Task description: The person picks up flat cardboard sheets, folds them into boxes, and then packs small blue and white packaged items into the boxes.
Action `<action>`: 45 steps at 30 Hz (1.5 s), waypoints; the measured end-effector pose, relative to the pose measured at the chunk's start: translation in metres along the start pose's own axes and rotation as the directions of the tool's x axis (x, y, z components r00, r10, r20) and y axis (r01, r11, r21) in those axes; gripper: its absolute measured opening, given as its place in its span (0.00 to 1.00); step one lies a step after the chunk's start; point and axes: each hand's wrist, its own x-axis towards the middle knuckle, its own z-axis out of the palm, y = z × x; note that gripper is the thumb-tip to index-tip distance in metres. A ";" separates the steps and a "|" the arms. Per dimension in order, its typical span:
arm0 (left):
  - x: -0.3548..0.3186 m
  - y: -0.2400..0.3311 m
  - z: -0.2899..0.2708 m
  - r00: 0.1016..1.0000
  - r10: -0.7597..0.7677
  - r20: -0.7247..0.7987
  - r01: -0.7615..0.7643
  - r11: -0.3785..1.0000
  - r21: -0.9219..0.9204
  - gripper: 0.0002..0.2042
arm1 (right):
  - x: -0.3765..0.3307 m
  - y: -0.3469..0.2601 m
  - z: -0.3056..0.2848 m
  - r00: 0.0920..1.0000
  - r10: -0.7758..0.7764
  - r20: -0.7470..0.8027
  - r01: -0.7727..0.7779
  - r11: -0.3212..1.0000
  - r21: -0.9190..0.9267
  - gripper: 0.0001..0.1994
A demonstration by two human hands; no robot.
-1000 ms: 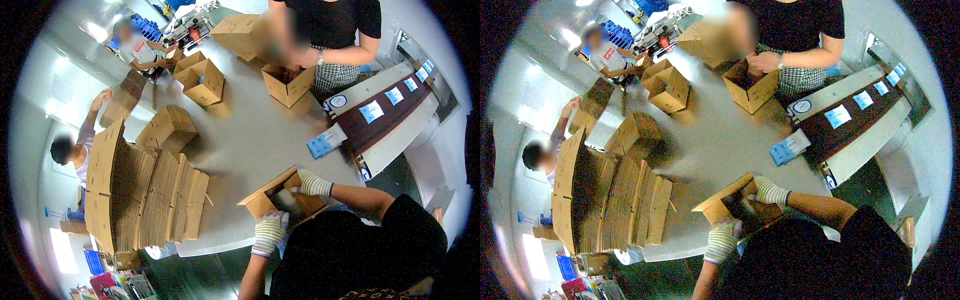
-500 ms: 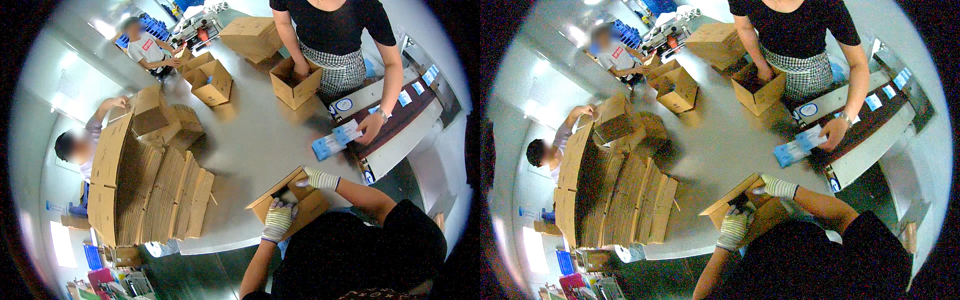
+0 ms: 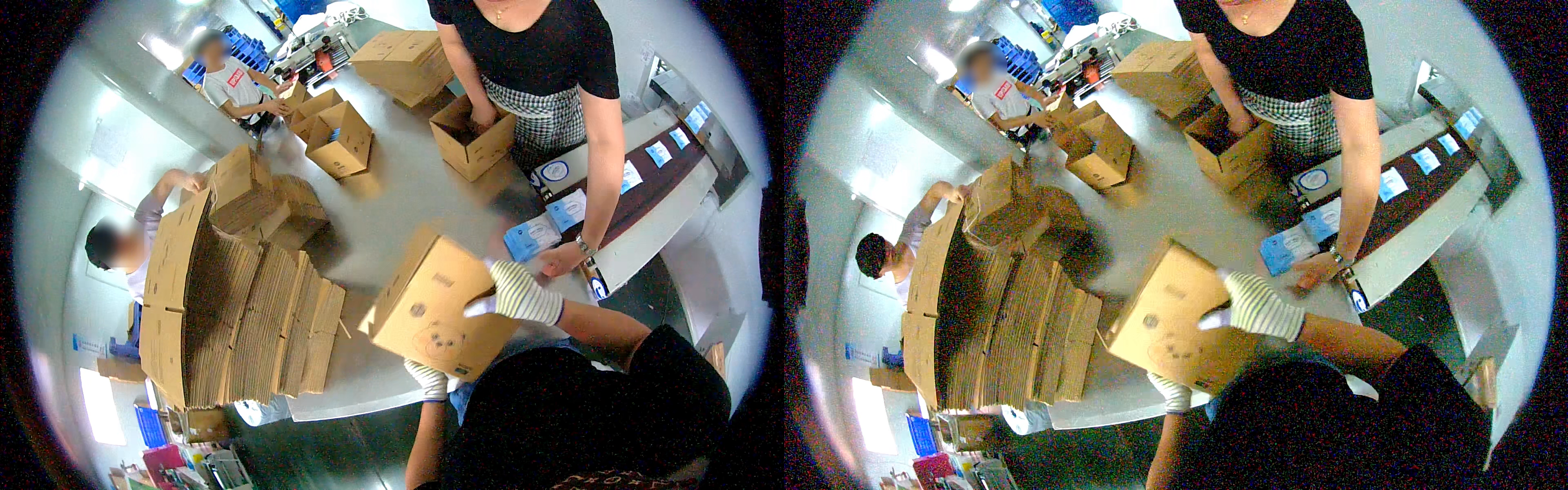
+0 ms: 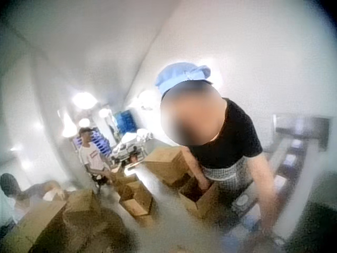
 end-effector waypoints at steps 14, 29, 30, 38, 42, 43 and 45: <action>-0.027 0.100 -0.062 0.956 0.215 0.202 -0.153 -0.226 0.962 0.23 | -0.002 0.047 0.166 0.508 -0.720 0.472 0.861 0.415 -0.295 0.07; 0.020 0.054 -0.043 0.580 -0.472 0.664 -0.811 -0.417 0.411 0.07 | 0.005 0.038 0.141 0.445 -0.673 0.591 0.895 0.346 -0.280 0.09; 0.020 0.052 -0.041 0.591 -0.450 0.669 -0.802 -0.421 0.424 0.07 | 0.002 0.039 0.139 0.435 -0.635 0.638 0.900 0.324 -0.291 0.09; 0.023 0.048 -0.035 0.594 -0.448 0.668 -0.800 -0.412 0.436 0.08 | -0.036 0.002 0.133 0.458 -0.254 0.852 0.537 0.843 -0.037 0.18; 0.025 0.047 -0.027 0.623 -0.470 0.625 -0.778 -0.453 0.435 0.09 | -0.051 0.047 0.194 0.380 -0.470 0.797 0.396 0.861 0.318 0.14; 0.024 0.049 -0.026 0.636 -0.482 0.602 -0.770 -0.445 0.457 0.09 | -0.052 0.055 0.213 0.287 -0.559 0.778 0.382 0.812 0.442 0.11; 0.022 0.054 -0.022 0.638 -0.480 0.601 -0.768 -0.454 0.452 0.09 | -0.045 0.045 0.218 0.104 -0.546 0.831 0.362 0.799 0.479 0.09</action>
